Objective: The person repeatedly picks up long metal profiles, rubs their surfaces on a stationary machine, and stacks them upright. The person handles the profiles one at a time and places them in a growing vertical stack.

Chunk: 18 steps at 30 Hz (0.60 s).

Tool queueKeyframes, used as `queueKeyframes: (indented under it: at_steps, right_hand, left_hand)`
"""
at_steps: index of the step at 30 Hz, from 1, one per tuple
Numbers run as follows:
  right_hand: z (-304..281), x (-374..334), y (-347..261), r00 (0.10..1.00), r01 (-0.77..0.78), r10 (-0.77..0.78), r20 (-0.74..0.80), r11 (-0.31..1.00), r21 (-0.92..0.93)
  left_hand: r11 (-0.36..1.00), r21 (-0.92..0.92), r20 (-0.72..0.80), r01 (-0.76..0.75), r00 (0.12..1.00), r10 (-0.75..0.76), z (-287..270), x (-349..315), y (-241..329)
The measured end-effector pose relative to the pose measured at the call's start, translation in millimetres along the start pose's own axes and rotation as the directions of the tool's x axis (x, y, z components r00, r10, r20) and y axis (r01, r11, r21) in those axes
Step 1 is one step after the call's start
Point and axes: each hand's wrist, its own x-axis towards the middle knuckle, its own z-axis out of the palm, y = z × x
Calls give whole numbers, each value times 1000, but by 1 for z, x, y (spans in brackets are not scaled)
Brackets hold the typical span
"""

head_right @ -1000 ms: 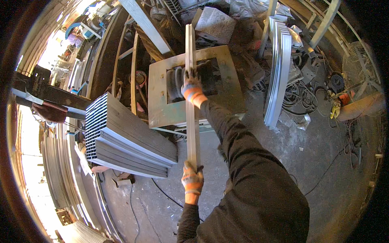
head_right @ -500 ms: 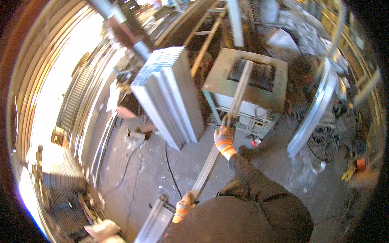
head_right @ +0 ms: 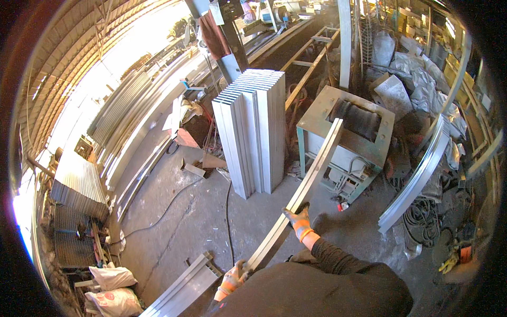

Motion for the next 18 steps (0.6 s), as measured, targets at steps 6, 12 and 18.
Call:
queueKeyframes:
  at_steps: [6, 12, 18]
  right_hand:
    - [-39, -12, -8, 984, -129, 58, 167, 883, 451]
    - [-58, -17, -15, 840, -532, 146, 522, 403, 745]
    - [-27, -10, -6, 836, -531, 35, 547, 300, 793]
  left_hand:
    - [952, -284, 187, 116, 980, -64, 5, 36, -59]
    - [729, -511, 548, 456, 826, -133, -13, 66, -67]
    - [560, -650, 639, 513, 769, 36, -27, 28, -15]
